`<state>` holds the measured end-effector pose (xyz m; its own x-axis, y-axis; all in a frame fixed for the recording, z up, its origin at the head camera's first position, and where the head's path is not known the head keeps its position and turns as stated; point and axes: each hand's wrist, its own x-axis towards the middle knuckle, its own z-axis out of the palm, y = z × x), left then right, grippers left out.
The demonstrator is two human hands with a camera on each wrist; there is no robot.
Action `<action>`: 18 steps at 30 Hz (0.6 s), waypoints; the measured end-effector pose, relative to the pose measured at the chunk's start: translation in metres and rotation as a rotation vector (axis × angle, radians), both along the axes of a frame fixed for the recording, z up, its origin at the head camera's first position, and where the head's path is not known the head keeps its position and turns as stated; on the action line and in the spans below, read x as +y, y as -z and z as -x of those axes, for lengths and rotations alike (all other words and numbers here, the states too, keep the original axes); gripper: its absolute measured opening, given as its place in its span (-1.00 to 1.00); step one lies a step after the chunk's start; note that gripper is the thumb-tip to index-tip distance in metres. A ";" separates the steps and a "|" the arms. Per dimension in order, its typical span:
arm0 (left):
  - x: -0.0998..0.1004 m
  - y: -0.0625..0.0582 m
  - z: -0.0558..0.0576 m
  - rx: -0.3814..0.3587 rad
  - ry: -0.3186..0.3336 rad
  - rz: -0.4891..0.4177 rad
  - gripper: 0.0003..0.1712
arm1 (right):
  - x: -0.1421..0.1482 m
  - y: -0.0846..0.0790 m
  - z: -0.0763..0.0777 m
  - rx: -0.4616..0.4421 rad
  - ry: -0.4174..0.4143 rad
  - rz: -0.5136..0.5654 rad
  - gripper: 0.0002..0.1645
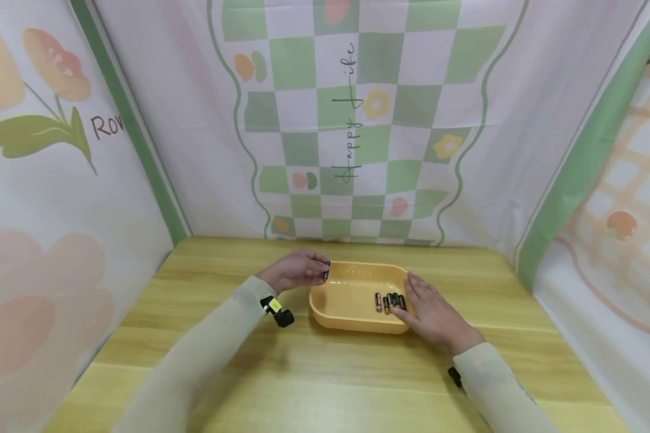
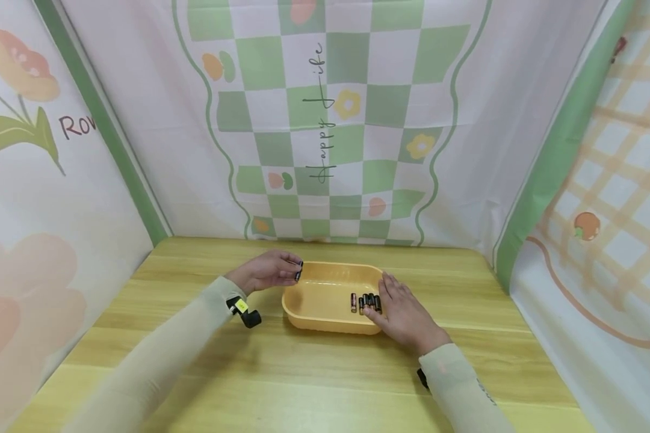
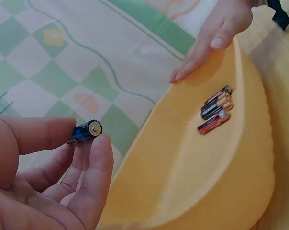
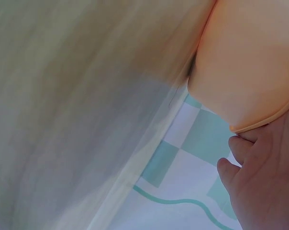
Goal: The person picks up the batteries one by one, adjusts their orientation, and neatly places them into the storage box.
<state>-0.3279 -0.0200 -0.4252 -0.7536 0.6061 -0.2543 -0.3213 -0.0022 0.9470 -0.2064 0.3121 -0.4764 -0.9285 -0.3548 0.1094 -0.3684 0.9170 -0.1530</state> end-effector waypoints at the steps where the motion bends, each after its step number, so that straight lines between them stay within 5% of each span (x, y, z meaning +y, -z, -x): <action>1: 0.004 0.001 -0.001 -0.002 0.008 0.000 -0.51 | 0.001 0.000 -0.001 0.001 0.002 0.003 0.08; 18: 0.036 0.012 -0.005 -0.020 0.058 0.008 -0.49 | -0.003 -0.004 -0.002 -0.003 0.000 0.017 0.05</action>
<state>-0.3227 0.0161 -0.4375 -0.7122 0.6462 -0.2741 -0.3395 0.0247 0.9403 -0.2046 0.3088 -0.4723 -0.9289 -0.3530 0.1122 -0.3679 0.9142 -0.1699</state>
